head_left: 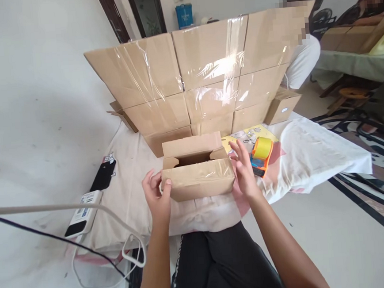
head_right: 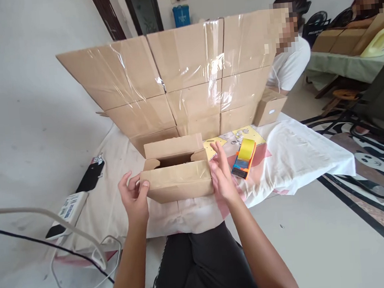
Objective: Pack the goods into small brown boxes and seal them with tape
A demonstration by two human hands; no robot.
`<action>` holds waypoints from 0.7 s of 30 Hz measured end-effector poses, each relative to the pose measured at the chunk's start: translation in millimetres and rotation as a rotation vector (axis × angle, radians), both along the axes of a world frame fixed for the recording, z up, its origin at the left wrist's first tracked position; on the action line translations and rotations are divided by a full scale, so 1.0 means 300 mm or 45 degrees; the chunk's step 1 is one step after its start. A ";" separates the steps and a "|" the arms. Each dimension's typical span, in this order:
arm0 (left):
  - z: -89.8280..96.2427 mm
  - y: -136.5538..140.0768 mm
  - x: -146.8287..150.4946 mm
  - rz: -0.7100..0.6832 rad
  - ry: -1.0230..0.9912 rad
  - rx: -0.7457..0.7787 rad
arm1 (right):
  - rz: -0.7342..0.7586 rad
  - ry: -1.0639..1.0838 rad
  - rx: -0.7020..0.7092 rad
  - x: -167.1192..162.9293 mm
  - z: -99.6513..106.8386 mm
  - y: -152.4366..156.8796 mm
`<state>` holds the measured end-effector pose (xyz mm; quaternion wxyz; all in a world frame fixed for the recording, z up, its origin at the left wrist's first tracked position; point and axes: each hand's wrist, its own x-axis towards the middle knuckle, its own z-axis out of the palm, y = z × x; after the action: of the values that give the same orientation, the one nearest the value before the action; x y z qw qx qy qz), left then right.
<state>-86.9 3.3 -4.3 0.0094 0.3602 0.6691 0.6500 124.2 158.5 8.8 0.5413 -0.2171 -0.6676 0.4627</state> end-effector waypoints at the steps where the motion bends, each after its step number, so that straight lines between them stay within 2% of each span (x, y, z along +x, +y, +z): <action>1: 0.004 0.008 0.006 -0.013 -0.006 0.005 | 0.023 0.029 -0.068 -0.016 0.008 0.027; 3: 0.017 0.016 0.013 -0.037 -0.004 -0.009 | 0.062 0.078 -0.074 -0.040 0.022 0.074; 6: 0.057 0.001 0.021 0.001 0.109 -0.096 | -0.005 0.032 0.119 -0.041 0.037 0.099; 8: 0.102 -0.012 0.034 -0.036 0.403 -0.222 | -0.056 -0.113 0.257 -0.021 0.046 0.089; 11: 0.181 -0.005 0.077 -0.293 0.938 -0.514 | -0.098 -0.333 0.407 0.013 0.071 0.058; 13: 0.220 0.020 0.114 -0.418 1.119 -0.682 | -0.077 -0.459 0.466 0.033 0.091 0.041; 15: 0.237 0.047 0.146 -0.441 1.189 -0.781 | -0.076 -0.544 0.489 0.056 0.099 0.033; 17: 0.237 0.065 0.163 -0.432 1.217 -0.847 | -0.261 -0.530 0.449 0.093 0.085 0.043; 19: 0.231 0.072 0.167 -0.432 1.227 -0.899 | -0.663 -0.368 0.305 0.143 0.048 0.074; 21: 0.228 0.074 0.163 -0.440 1.234 -0.938 | -1.058 -0.089 0.041 0.198 -0.003 0.122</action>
<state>-37.8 25.5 64.0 -0.0665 0.6896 0.7094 0.1293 183.6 195.2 7.9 0.6623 -0.4750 -0.5485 0.1868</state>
